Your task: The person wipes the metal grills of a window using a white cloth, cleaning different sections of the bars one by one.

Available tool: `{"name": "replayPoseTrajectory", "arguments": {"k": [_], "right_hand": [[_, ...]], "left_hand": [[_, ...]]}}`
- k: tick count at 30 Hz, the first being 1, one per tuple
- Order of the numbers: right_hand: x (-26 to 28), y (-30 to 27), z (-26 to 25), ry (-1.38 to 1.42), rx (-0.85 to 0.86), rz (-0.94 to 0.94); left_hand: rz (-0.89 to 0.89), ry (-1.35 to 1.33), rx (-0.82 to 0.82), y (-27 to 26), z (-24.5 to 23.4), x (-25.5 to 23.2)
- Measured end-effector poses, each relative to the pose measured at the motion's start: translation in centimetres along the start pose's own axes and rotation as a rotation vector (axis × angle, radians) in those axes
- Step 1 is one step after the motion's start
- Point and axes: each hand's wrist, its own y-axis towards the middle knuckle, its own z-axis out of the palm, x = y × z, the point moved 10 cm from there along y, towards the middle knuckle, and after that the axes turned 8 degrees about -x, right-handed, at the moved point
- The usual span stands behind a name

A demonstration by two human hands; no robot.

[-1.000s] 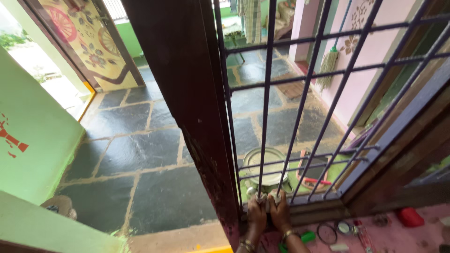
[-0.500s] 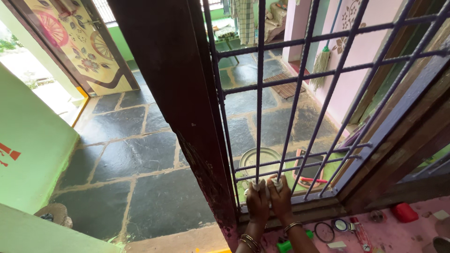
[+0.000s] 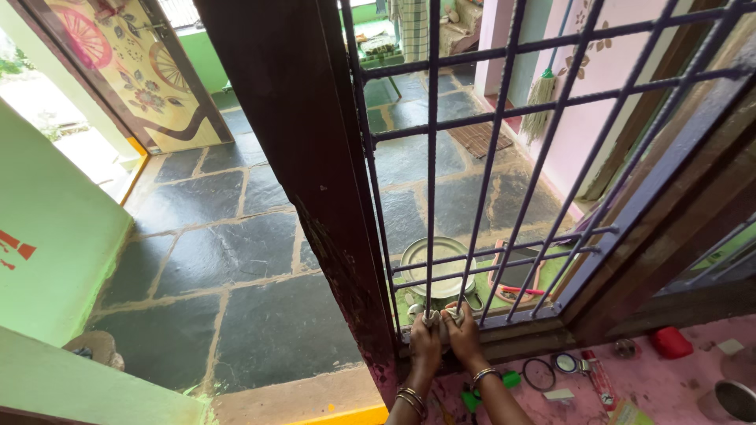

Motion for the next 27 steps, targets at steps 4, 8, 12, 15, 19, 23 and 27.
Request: {"name": "replayPoseTrajectory", "arguments": {"k": [4,8,12,15,19,23,27], "right_hand": [[1.0,1.1,-0.6,-0.039,-0.002,0.058],[6.1,2.8,-1.4,0.095,0.001,0.112],[7.8,3.2,-1.5,0.091,-0.004,-0.022],[4.3,1.8,-1.0,0.054,-0.029,-0.03],[4.2,0.3,-0.3,0.073,0.002,-0.014],[3.9,-0.9,-0.4,-0.047,0.003,-0.023],[2.6,-0.2,0.0,-0.065,0.023,0.028]], "left_hand": [[0.111,-0.122,-0.1,0.8,-0.4,-2.5],[0.176,-0.217,-0.152,2.1,-1.2,-7.9],[0.213,-0.113,-0.081,1.8,-1.6,-8.6],[0.067,-0.024,-0.037,1.2,-0.6,-4.0],[0.081,0.007,-0.023,0.0,-1.4,-3.4],[0.164,0.066,-0.061,-0.8,-2.2,-4.3],[0.094,0.015,-0.016,0.3,-1.5,-3.7]]}}
